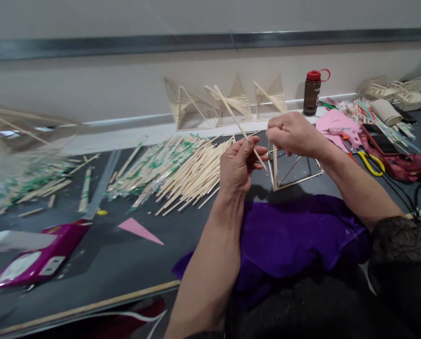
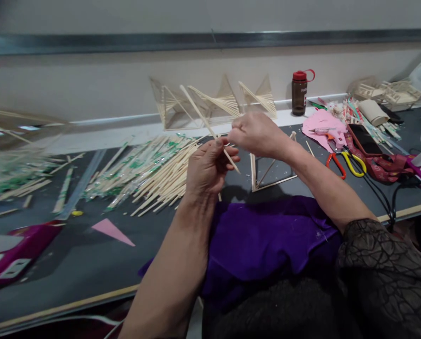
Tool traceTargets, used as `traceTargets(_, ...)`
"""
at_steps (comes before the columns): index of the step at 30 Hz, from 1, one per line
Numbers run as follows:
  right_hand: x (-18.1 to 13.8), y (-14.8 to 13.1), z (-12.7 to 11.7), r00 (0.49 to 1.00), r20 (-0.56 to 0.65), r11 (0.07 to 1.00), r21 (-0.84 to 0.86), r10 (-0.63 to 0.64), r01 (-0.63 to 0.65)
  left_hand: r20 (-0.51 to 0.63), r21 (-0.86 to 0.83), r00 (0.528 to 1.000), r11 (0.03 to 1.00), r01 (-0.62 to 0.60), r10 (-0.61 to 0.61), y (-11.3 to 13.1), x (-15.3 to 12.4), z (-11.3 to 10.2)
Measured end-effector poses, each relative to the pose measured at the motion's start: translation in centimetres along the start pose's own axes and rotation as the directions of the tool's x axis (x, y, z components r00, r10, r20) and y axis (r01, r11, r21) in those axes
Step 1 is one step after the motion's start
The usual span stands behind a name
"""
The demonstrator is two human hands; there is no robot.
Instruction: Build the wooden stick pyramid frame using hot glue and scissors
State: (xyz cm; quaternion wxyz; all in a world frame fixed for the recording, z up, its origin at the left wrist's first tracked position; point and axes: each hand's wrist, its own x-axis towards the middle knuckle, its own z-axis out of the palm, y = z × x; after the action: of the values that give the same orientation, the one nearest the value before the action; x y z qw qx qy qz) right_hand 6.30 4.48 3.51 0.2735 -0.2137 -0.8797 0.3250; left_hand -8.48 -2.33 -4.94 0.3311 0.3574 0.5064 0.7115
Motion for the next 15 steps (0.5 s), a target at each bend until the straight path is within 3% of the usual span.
traceTargets(5,-0.3,-0.4,0.0,0.953,0.283,0.989,-0.069,-0.108,0.133,0.005,0.02,0.997,0.997,-0.075,0.075,-0.2,0.1,-0.2)
traceTargets(15,-0.4,-0.1,-1.3,0.979,0.181,0.995,0.049,-0.09,0.083,0.01,0.13,0.994,0.986,-0.108,0.108,0.5,-0.7,0.4)
